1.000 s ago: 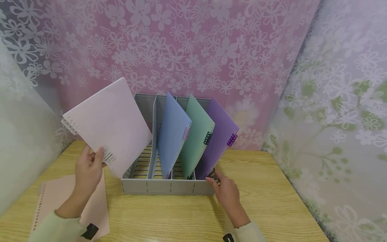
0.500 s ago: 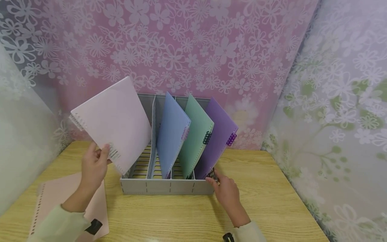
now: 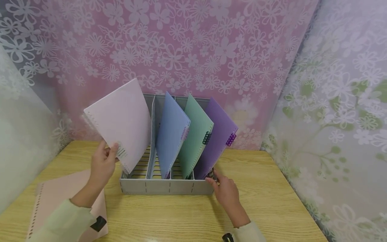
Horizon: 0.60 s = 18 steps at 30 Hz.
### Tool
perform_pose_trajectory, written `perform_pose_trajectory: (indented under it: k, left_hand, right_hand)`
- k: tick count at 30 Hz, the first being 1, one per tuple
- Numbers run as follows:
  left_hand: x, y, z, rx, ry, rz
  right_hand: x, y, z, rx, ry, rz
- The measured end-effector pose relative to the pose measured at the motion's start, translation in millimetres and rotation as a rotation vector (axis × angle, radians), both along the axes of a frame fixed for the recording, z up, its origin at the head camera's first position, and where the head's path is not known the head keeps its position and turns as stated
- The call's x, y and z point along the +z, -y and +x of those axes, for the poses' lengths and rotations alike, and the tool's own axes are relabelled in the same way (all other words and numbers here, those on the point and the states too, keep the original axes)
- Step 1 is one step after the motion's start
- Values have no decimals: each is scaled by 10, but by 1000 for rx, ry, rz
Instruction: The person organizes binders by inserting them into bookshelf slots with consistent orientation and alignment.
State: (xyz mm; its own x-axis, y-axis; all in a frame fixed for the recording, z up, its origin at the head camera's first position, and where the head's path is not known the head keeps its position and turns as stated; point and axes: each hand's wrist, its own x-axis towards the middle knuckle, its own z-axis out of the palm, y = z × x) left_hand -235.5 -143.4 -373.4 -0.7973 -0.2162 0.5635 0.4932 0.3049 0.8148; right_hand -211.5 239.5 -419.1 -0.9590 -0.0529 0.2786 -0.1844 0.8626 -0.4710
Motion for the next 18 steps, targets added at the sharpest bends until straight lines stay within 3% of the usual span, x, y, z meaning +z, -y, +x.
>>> perform_pose_trajectory:
  k: [10,18]
  left_hand:
    - [-60,-43,-61,72,-17,-92]
    - [-114,-97,-109,53,-15,-126]
  right_hand:
    - [-9,-3,-2,-2,-7,-2]
    - [-8,0,-2,-2,-15,-8]
